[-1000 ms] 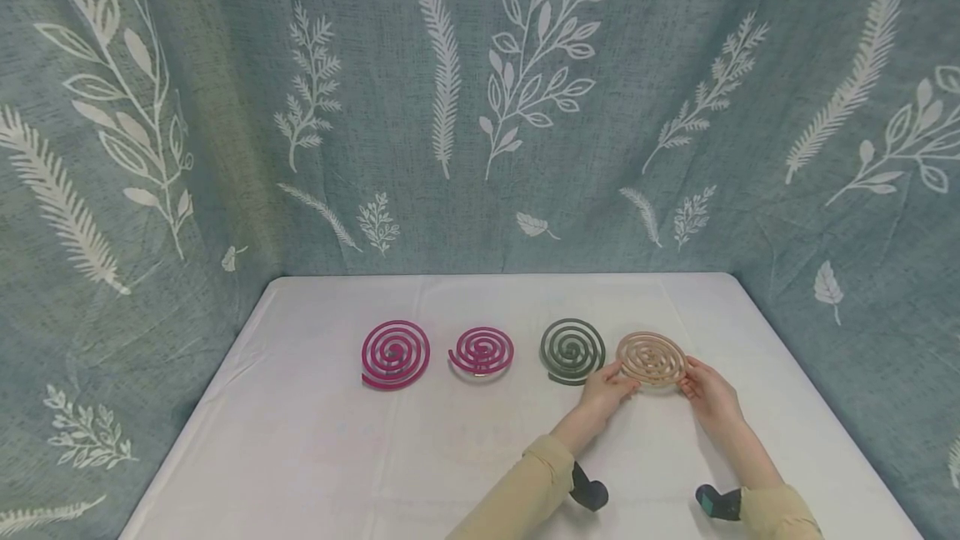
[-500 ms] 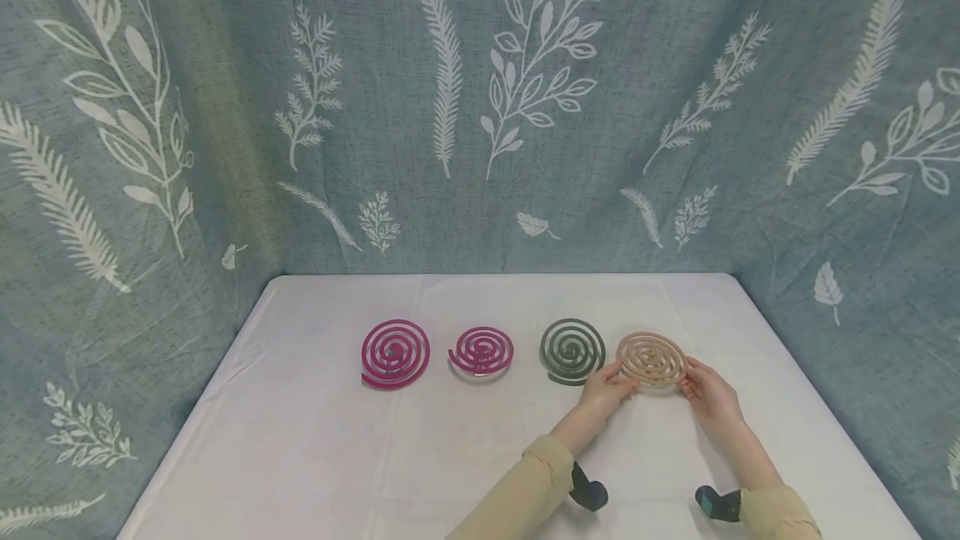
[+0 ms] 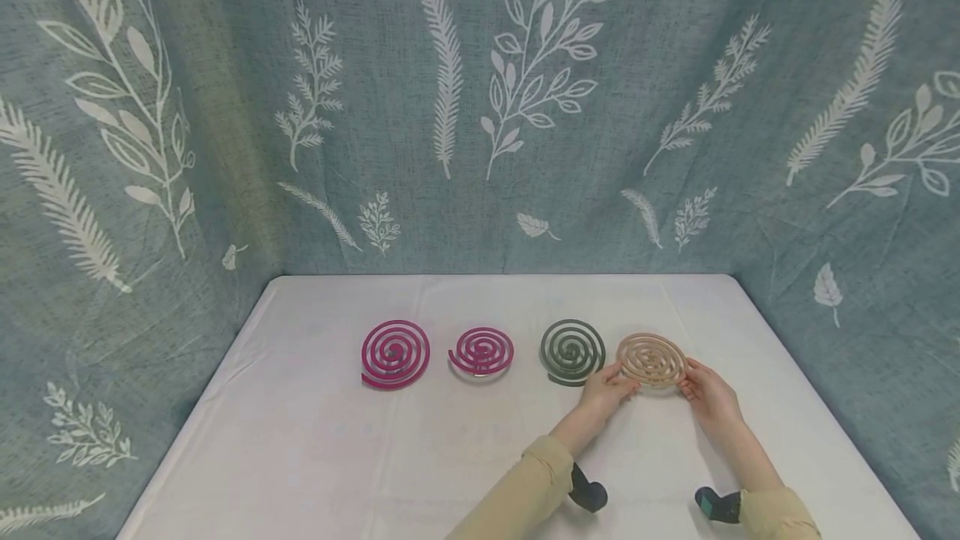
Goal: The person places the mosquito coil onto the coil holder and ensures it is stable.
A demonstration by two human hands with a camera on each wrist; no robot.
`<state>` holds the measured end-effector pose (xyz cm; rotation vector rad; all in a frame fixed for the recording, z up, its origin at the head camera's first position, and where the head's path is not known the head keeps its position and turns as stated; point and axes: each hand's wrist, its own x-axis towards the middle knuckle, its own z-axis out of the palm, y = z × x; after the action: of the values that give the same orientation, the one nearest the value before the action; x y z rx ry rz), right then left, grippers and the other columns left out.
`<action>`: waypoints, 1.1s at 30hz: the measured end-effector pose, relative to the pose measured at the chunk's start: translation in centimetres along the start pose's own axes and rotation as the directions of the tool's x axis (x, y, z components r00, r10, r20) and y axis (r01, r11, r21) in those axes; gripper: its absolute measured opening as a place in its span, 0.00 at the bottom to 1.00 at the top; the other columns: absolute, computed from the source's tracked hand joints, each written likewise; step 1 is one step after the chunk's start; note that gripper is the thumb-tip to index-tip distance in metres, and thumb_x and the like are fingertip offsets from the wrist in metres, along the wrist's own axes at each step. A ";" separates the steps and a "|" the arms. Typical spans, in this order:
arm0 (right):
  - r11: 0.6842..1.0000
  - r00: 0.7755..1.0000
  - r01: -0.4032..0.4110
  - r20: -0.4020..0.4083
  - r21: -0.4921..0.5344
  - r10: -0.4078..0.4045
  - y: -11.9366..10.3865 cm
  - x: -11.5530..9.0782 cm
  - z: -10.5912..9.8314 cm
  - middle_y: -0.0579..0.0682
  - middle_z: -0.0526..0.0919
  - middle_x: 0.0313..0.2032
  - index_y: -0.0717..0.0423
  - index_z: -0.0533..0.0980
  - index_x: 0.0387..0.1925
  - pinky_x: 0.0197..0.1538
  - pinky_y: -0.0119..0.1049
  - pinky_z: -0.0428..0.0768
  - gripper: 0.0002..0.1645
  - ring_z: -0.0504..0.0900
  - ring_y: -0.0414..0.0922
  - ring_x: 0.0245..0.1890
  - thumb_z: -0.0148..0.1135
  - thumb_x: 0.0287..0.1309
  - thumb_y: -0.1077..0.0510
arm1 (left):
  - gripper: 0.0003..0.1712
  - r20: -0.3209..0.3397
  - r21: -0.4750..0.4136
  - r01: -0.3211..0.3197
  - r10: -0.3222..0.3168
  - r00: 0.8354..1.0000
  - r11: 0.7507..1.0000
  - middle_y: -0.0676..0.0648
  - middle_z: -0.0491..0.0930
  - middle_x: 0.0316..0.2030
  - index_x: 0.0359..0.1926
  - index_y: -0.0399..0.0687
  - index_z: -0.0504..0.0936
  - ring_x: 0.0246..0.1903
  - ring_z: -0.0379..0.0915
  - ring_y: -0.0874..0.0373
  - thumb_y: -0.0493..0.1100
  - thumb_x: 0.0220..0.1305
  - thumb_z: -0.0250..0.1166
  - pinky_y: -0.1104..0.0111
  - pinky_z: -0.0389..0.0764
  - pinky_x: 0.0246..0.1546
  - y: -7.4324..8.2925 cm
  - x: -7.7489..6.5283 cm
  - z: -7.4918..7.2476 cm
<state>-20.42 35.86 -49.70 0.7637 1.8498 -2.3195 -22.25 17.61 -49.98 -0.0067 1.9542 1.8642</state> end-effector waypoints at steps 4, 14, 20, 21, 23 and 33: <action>1.000 1.000 0.006 0.009 -0.003 -0.006 0.0 -0.1 0.0 0.31 0.72 0.34 0.61 0.38 0.73 0.46 0.17 0.71 0.34 0.69 0.27 0.38 0.34 0.71 0.61 | 0.29 0.007 0.003 -0.005 0.005 1.000 1.000 0.48 0.84 0.34 0.65 0.41 0.67 0.36 0.80 0.59 0.40 0.63 0.59 0.71 0.79 0.45 0.0 -0.1 -0.1; 1.000 1.000 0.011 0.001 -0.010 -0.011 0.0 -0.1 0.0 0.32 0.72 0.35 0.61 0.38 0.73 0.46 0.17 0.71 0.34 0.69 0.27 0.38 0.34 0.71 0.61 | 0.29 0.013 0.007 -0.009 0.009 1.000 1.000 0.48 0.84 0.34 0.65 0.41 0.67 0.36 0.80 0.58 0.40 0.63 0.59 0.71 0.79 0.45 0.1 -0.2 -0.1; 1.000 1.000 0.006 -0.007 -0.004 -0.006 0.1 -0.1 0.1 0.32 0.72 0.35 0.61 0.38 0.73 0.46 0.17 0.71 0.34 0.68 0.27 0.38 0.34 0.71 0.60 | 0.29 0.007 0.004 -0.004 0.004 1.000 1.000 0.48 0.84 0.34 0.65 0.41 0.67 0.36 0.80 0.59 0.39 0.63 0.59 0.71 0.79 0.45 0.1 -0.1 -0.1; 1.000 1.000 0.004 -0.008 -0.004 -0.004 0.1 -0.1 0.1 0.32 0.72 0.35 0.61 0.38 0.73 0.45 0.17 0.71 0.34 0.68 0.27 0.38 0.34 0.71 0.60 | 0.29 0.006 0.004 -0.004 0.004 1.000 1.000 0.48 0.84 0.34 0.65 0.41 0.67 0.36 0.80 0.59 0.39 0.63 0.59 0.71 0.79 0.45 0.1 -0.1 -0.1; 1.000 1.000 0.002 -0.010 -0.005 -0.002 0.0 -0.1 0.1 0.32 0.71 0.36 0.61 0.39 0.73 0.45 0.17 0.71 0.34 0.68 0.27 0.38 0.34 0.71 0.60 | 0.29 0.006 0.003 -0.003 0.003 1.000 1.000 0.48 0.84 0.34 0.65 0.41 0.67 0.36 0.80 0.58 0.39 0.63 0.59 0.71 0.79 0.45 0.1 -0.1 -0.1; 1.000 1.000 0.006 -0.005 -0.012 -0.006 0.0 0.0 0.1 0.32 0.72 0.34 0.61 0.38 0.73 0.45 0.17 0.71 0.34 0.68 0.27 0.38 0.34 0.71 0.61 | 0.29 0.006 0.005 0.004 -0.004 1.000 1.000 0.48 0.84 0.35 0.65 0.42 0.68 0.36 0.80 0.59 0.40 0.63 0.60 0.70 0.79 0.44 0.1 0.0 -0.1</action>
<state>-20.45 35.77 -49.74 0.7642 1.8684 -2.3101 -22.26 17.53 -49.89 -0.0039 1.9532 1.8545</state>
